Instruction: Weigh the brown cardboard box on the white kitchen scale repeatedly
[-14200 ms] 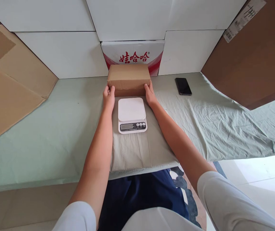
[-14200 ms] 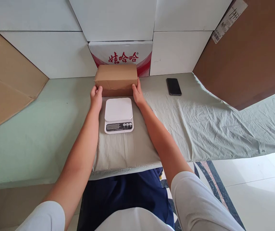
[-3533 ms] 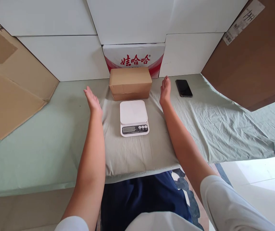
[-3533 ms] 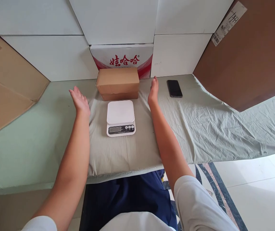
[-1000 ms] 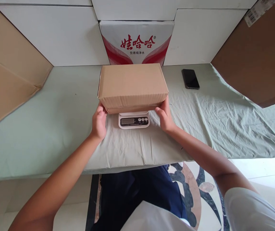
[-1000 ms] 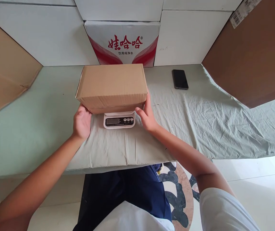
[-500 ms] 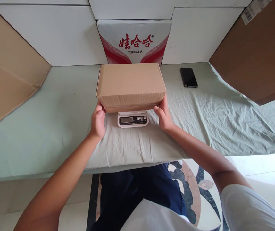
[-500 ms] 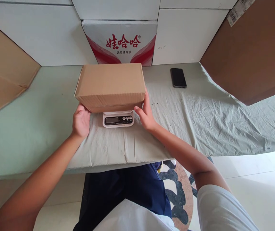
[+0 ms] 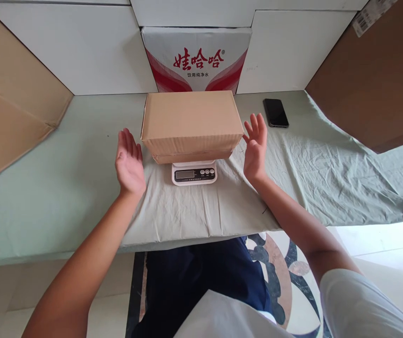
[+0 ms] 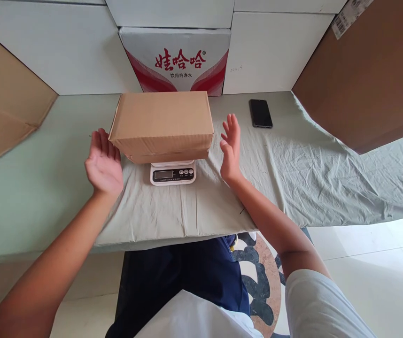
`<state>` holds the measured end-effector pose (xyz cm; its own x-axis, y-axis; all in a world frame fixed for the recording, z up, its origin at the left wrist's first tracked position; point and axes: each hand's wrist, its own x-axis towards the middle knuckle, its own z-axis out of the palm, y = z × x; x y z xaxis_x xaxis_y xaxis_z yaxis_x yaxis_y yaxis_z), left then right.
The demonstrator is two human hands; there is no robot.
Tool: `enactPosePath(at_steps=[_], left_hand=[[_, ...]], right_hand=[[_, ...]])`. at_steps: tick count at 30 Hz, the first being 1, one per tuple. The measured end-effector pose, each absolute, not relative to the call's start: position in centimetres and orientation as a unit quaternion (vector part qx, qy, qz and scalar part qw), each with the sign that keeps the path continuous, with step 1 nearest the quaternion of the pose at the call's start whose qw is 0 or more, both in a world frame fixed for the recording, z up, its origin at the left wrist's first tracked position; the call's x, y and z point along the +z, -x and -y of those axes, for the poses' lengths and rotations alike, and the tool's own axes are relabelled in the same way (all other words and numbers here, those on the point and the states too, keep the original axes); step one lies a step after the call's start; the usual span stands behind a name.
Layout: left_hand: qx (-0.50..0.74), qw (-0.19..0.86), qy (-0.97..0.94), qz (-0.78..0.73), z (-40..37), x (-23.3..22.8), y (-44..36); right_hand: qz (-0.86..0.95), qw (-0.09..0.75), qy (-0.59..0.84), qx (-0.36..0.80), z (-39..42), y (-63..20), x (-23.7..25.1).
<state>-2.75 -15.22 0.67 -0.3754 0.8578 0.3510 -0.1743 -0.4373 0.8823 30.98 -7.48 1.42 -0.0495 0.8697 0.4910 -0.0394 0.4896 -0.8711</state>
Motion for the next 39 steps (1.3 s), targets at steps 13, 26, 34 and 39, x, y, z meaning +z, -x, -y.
enactPosePath(at_steps=[13, 26, 34, 39], left_hand=[[0.710, 0.368, -0.461, -0.385, 14.8, 0.2, 2.6], [0.694, 0.379, -0.470, -0.393, 14.8, 0.3, 2.2], [0.690, 0.390, -0.479, -0.377, 14.9, 0.5, 1.9], [0.690, 0.394, -0.459, -0.398, 14.8, 0.4, 1.7]], right_hand=[[0.603, 0.570, 0.375, 0.413, 7.4, -29.6, -0.9], [0.600, 0.563, 0.376, 0.426, 7.3, -29.7, -0.7], [0.605, 0.562, 0.372, 0.425, 7.1, -29.8, -1.1], [0.604, 0.561, 0.368, 0.430, 6.9, -29.7, -1.3]])
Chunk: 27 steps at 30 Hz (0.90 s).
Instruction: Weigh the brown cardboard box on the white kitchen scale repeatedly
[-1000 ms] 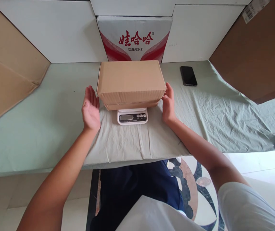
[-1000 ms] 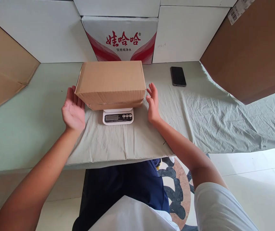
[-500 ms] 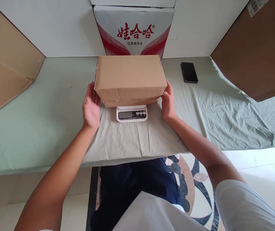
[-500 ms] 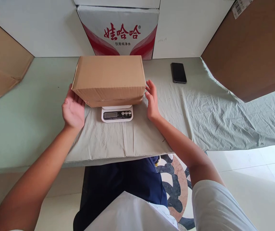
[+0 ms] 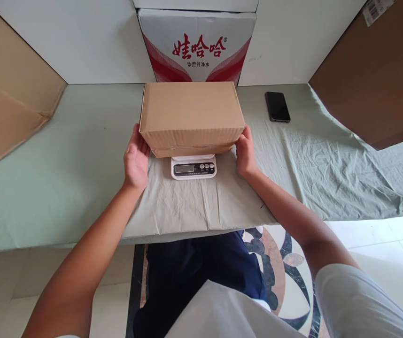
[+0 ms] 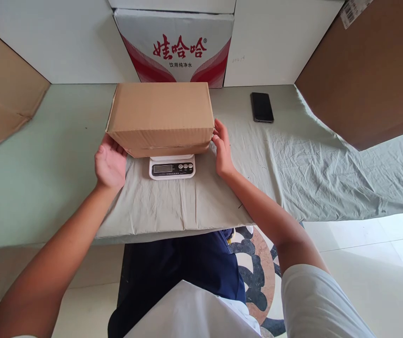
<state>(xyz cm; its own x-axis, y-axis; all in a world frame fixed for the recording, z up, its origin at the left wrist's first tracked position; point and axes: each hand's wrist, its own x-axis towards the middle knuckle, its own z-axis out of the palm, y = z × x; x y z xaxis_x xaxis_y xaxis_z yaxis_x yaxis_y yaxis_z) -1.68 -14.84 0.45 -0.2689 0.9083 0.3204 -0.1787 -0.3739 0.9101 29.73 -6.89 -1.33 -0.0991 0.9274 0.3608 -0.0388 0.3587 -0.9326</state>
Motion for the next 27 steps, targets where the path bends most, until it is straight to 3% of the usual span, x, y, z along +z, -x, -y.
enactPosePath(at_steps=[20, 27], left_hand=[[0.651, 0.418, -0.502, -0.387, 17.5, 2.6, -1.5], [0.674, 0.379, -0.523, -0.358, 14.1, 4.0, -1.0]], right_hand=[[0.640, 0.530, 0.369, 0.416, 9.3, -29.2, 2.1], [0.672, 0.522, 0.361, 0.381, 7.0, -27.5, 2.5]])
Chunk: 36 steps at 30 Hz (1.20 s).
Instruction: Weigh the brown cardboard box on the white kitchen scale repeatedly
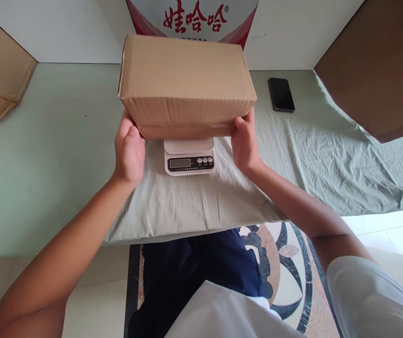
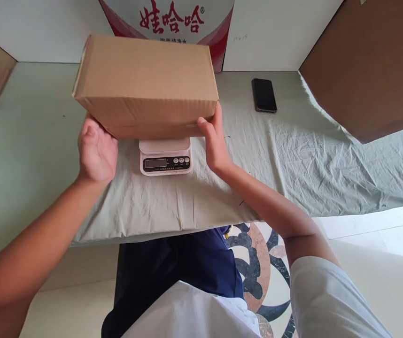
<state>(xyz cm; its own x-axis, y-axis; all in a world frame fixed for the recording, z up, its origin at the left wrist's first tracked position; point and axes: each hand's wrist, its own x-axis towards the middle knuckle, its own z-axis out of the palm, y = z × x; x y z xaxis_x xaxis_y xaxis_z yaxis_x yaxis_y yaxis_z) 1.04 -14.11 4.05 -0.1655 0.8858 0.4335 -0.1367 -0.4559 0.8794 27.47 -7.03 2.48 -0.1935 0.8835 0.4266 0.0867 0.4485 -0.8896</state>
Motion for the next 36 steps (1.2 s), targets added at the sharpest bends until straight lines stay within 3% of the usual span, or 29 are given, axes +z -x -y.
enactPosePath(at_steps=[6, 10, 17, 29, 36], left_hand=[[0.656, 0.399, -0.486, -0.418, 3.3, 4.3, 2.7], [0.680, 0.411, -0.425, -0.434, -1.1, 3.5, 2.3], [0.694, 0.406, -0.387, -0.451, -2.3, -0.9, 0.9], [0.699, 0.360, -0.419, -0.454, -2.8, -2.4, 1.7], [0.701, 0.406, -0.393, -0.436, -2.2, -2.1, 2.8]], right_hand=[[0.669, 0.571, 0.345, 0.326, 1.4, -24.0, 5.9], [0.633, 0.580, 0.367, 0.359, -2.7, -22.3, 4.6], [0.577, 0.587, 0.374, 0.427, -6.5, -22.4, -0.4], [0.547, 0.594, 0.363, 0.465, -5.1, -22.4, 0.6], [0.503, 0.601, 0.398, 0.478, -5.8, -23.0, 0.3]])
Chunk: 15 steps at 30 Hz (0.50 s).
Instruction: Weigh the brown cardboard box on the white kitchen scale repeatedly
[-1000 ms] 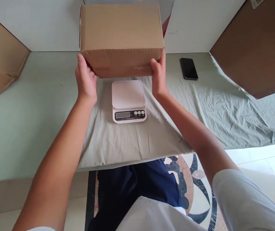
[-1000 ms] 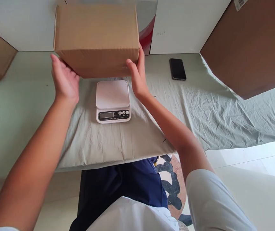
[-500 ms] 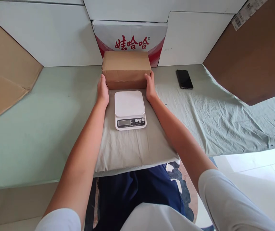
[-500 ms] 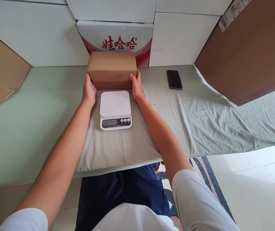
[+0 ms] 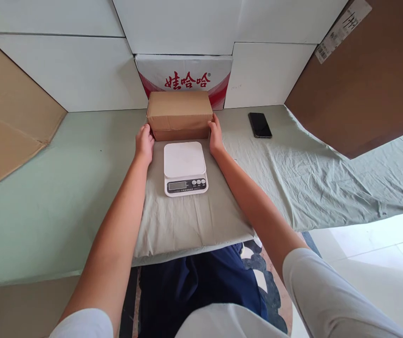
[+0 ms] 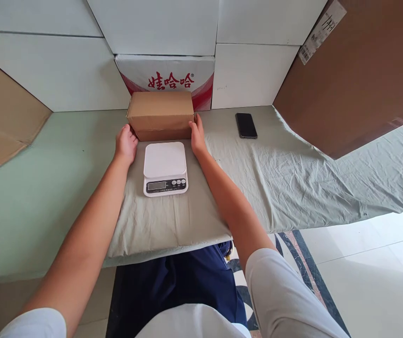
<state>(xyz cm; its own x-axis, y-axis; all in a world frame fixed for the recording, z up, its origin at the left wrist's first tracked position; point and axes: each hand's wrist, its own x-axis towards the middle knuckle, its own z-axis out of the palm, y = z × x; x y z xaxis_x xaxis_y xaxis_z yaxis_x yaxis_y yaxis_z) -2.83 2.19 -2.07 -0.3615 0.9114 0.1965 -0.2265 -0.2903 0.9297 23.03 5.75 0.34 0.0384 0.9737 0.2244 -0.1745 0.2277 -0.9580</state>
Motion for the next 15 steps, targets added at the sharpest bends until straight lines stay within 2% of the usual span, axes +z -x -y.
enactPosePath(at_steps=[5, 15], left_hand=[[0.705, 0.430, -0.367, -0.429, -1.7, -1.7, 3.0], [0.697, 0.399, -0.388, -0.452, -1.2, -1.3, 2.0]], right_hand=[[0.526, 0.592, 0.384, 0.474, -5.3, -23.2, 0.5], [0.571, 0.568, 0.354, 0.475, -4.7, -22.7, 1.1]])
